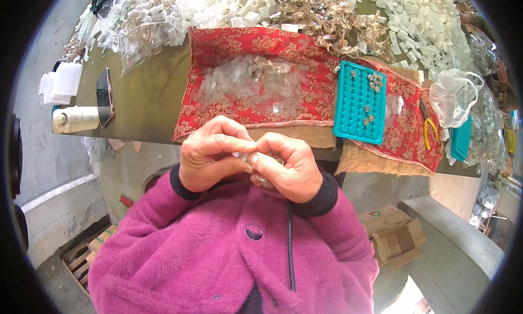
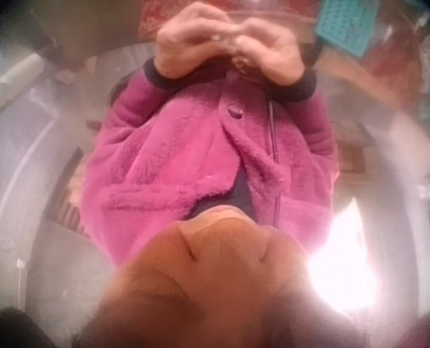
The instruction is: The person assembles small electronic components by hand, inserting metal pins into white plastic housings and placing them into a blue tray. The person repeatedly picks components from a pile, aligns and inserts pins, and deposits finished units into the tray.
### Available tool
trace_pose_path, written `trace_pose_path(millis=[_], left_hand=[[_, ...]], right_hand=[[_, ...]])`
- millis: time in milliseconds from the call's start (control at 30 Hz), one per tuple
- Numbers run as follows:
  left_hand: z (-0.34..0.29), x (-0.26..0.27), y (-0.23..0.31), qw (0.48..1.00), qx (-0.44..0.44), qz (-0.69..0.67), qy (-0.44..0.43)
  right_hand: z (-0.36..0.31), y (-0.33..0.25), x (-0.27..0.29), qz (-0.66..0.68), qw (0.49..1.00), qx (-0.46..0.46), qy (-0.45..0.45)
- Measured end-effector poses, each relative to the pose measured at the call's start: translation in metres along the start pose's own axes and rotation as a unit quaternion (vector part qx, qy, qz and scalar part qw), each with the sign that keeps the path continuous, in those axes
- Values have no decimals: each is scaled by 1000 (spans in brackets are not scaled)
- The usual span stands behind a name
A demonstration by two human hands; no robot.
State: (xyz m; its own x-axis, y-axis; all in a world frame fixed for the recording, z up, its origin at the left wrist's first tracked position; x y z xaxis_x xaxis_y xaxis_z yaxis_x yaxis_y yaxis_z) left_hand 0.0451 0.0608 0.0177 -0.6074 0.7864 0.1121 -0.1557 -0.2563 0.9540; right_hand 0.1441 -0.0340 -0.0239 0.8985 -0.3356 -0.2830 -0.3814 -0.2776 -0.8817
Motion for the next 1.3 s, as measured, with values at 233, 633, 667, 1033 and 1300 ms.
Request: trace_pose_path(millis=[233,633,667,1033,1300], left_hand=[[1,28,-17,973,90,-201,69],[0,31,-25,968,148,-182,95],[1,29,-25,964,150,-193,100],[17,4,-38,919,232,-285,144],[25,-22,-45,916,264,-292,85]], right_hand=[[-3,-79,12,-440,759,420,230],[19,-74,17,-509,717,401,257],[16,-76,20,-491,719,413,266],[25,-51,54,-211,900,272,269],[27,-37,61,-115,935,219,253]])
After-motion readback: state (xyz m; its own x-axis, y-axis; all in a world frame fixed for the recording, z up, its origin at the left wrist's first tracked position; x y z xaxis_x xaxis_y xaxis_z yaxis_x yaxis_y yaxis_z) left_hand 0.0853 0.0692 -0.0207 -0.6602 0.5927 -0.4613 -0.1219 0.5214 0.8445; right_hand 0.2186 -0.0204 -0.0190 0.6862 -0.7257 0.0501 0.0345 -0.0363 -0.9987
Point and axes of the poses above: each hand's wrist, its own z-axis towards the middle knuckle, its own x-axis out of the back of the hand, y = z × x, the point moved 10 cm from there along z, towards the middle knuckle, and after that the axes turned 7 degrees about y, right-handed, at the moved point
